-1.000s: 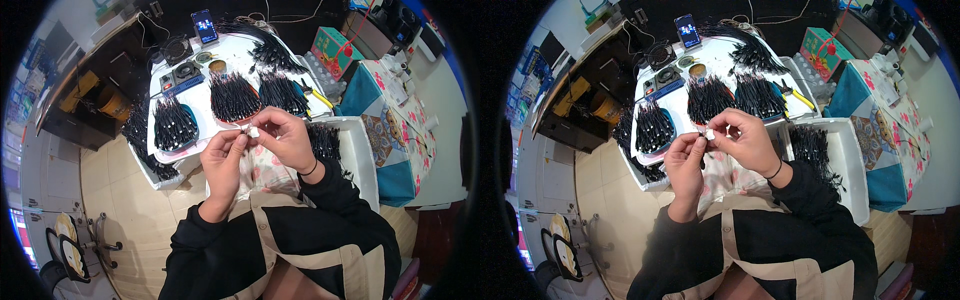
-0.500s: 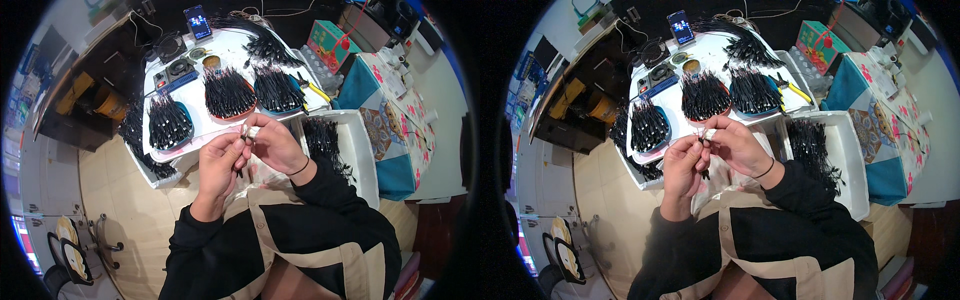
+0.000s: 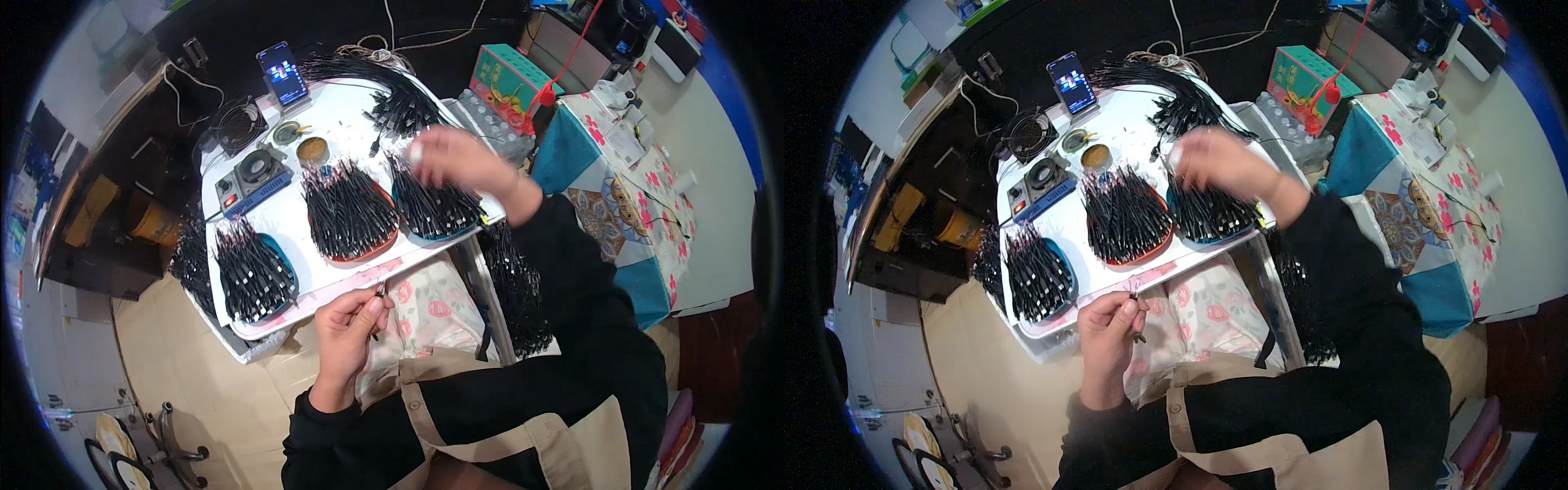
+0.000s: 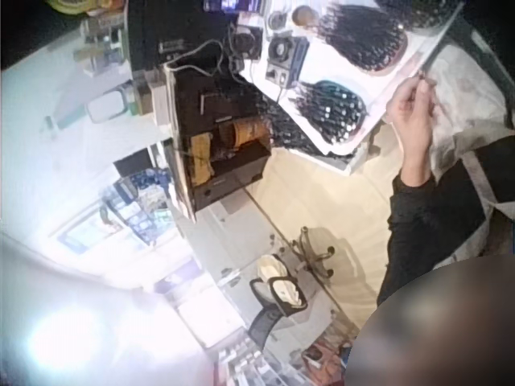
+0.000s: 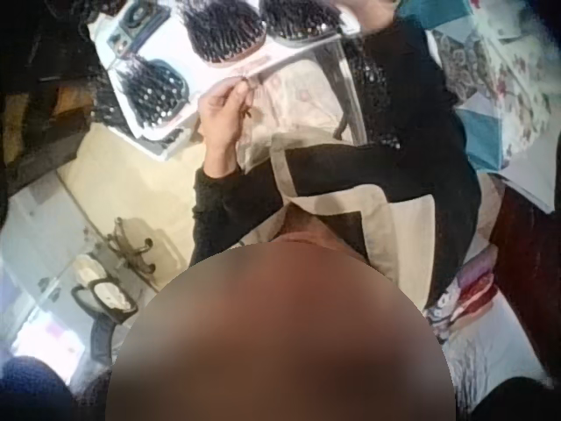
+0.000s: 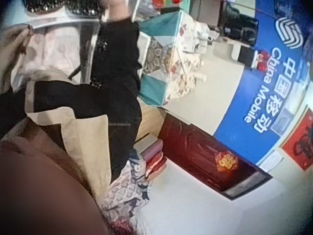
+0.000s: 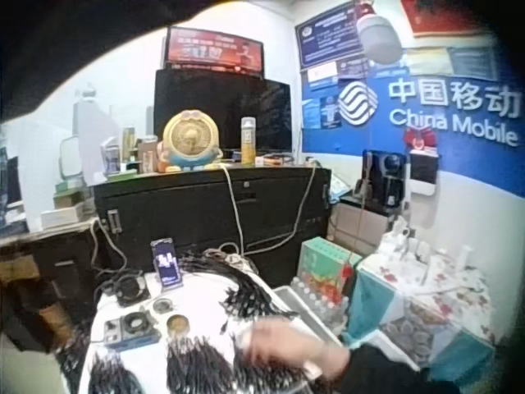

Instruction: The person repeatedly picks up small black electronic components and white connectors from trays on a table, joins them by hand, and places the assembled units into a white container. The process is continuous and repetitive throughout the clip.

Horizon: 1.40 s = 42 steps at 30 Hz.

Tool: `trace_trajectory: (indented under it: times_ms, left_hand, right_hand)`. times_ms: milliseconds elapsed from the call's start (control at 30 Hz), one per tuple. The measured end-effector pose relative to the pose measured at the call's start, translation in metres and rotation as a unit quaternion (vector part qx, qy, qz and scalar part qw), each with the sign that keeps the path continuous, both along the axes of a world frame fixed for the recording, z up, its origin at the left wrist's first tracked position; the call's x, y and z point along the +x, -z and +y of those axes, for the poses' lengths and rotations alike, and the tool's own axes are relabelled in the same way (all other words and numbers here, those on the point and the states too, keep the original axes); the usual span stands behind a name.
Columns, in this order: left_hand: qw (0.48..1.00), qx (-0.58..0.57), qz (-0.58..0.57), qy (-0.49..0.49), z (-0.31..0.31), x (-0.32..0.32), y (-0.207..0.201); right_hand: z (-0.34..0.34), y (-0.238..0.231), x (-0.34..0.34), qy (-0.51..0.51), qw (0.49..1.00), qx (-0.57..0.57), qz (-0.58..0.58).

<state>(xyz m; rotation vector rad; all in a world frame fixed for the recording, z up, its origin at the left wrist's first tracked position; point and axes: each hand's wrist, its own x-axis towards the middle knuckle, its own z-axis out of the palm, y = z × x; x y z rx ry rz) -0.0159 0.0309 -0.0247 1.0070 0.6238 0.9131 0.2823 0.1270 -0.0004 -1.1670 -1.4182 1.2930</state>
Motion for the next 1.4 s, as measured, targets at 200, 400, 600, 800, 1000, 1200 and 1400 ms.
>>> trace_trajectory:
  times_ms: [200,400,600,800,1000,1200,1400]
  left_hand:
    - [0.998,-0.059,-0.023,-0.014,0.011,-0.001,0.011]
    - [0.995,-0.096,-0.018,-0.010,0.019,-0.002,0.015]
    - [0.995,-0.093,-0.025,0.008,0.018,0.001,0.014]
    - [0.992,-0.087,-0.055,-0.066,0.018,-0.001,0.008]
    - [0.989,-0.043,-0.063,-0.125,0.020,0.000,-0.021]
    - [0.969,0.068,-0.189,-0.143,0.037,0.006,-0.068]
    - [0.946,0.168,-0.171,-0.217,0.035,-0.017,-0.088]
  right_hand:
    - [0.147,0.037,0.123,0.266,0.841,-0.038,-0.469]
    - [0.190,0.076,0.142,0.333,0.771,-0.043,-0.541]
    - [0.197,0.080,0.140,0.285,0.791,-0.024,-0.540]
    - [0.177,0.007,0.119,0.276,0.818,0.076,-0.499]
    - [0.072,-0.091,0.039,0.189,0.923,0.214,-0.258]
    - [-0.102,-0.045,-0.096,0.060,0.940,0.253,-0.220]
    - [-0.174,0.041,-0.172,0.021,0.961,0.148,-0.232]
